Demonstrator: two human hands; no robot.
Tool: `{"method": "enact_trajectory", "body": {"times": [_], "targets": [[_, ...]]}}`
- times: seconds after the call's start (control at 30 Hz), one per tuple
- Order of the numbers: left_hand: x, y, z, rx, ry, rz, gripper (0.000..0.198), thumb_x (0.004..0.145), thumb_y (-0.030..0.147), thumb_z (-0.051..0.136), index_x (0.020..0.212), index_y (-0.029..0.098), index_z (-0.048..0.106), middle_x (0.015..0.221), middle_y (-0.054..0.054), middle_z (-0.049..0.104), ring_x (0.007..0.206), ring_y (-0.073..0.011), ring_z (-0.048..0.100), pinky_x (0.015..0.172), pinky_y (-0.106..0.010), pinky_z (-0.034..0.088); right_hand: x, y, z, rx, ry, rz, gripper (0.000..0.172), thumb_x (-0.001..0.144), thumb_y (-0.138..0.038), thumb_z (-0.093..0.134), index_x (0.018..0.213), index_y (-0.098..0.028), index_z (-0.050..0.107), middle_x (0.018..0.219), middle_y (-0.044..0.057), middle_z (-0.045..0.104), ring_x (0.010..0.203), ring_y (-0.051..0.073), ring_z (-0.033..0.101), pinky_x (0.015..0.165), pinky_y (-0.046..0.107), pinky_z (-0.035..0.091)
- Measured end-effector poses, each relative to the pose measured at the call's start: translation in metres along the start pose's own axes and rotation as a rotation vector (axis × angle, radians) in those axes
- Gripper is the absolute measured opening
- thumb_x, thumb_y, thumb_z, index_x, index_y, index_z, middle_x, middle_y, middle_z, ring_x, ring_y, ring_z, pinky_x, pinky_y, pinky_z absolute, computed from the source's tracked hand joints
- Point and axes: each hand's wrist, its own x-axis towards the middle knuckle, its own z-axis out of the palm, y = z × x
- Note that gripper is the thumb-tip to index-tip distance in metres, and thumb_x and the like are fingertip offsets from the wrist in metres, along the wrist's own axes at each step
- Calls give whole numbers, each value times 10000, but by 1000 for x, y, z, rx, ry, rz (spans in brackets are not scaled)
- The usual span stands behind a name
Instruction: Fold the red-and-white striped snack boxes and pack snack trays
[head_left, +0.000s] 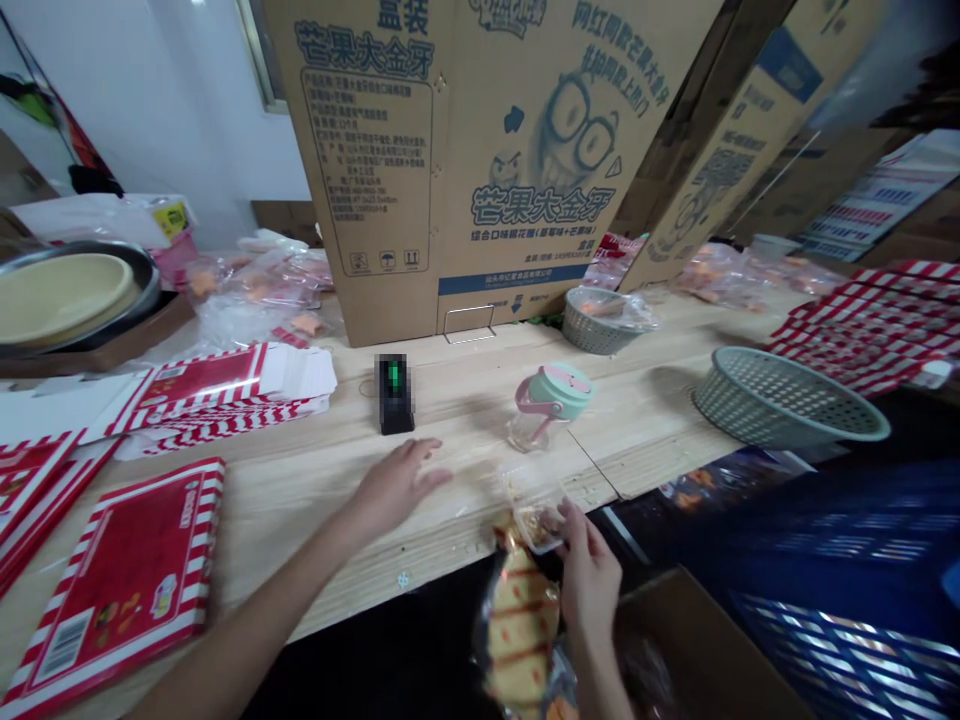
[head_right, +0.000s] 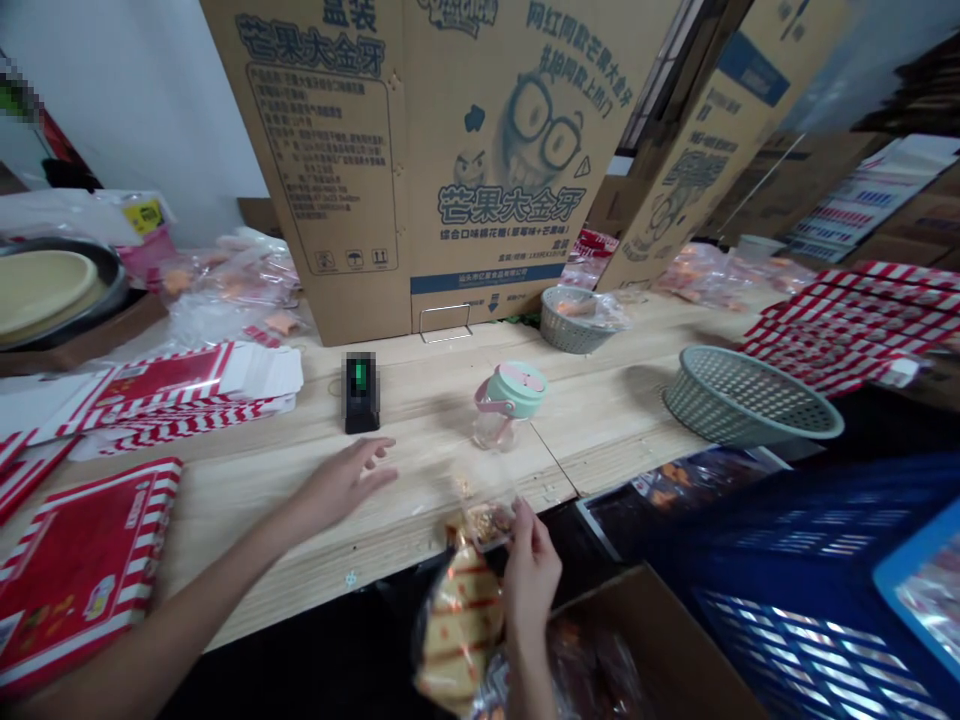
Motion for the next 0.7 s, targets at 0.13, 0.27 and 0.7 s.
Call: {"method": "enact_trajectory", "body": {"times": [0.13, 0.27, 0.7], "targets": [[-42, 4, 65, 99, 64, 132, 502, 745, 395, 636, 1181, 187, 498, 1232, -109, 527, 1146, -271, 467, 965, -458, 392, -24, 22, 43, -139, 206, -352, 480, 813, -499, 461, 999, -91, 631, 1010, 151, 586, 956, 235, 561, 847, 357, 451], [-69, -3, 92, 128, 187, 199, 251, 856, 229, 478, 1100, 204, 533, 1160, -84, 568, 1111, -234, 488, 968, -475, 399, -23, 28, 52, -215, 97, -494, 374, 845, -415, 429, 882, -119, 654, 888, 128, 600, 863, 207, 565, 793, 344, 452], [-85, 10, 170, -117, -212, -88, 442, 774, 252, 531, 1193, 127, 467, 1246, -165, 511, 1222, -295, 425, 1007, -463, 364, -12, 12, 46, -329, 11, -426, 389, 878, -397, 380, 715, -153, 636, 737, 63, 600, 686, 157, 539, 671, 265, 398]]}}
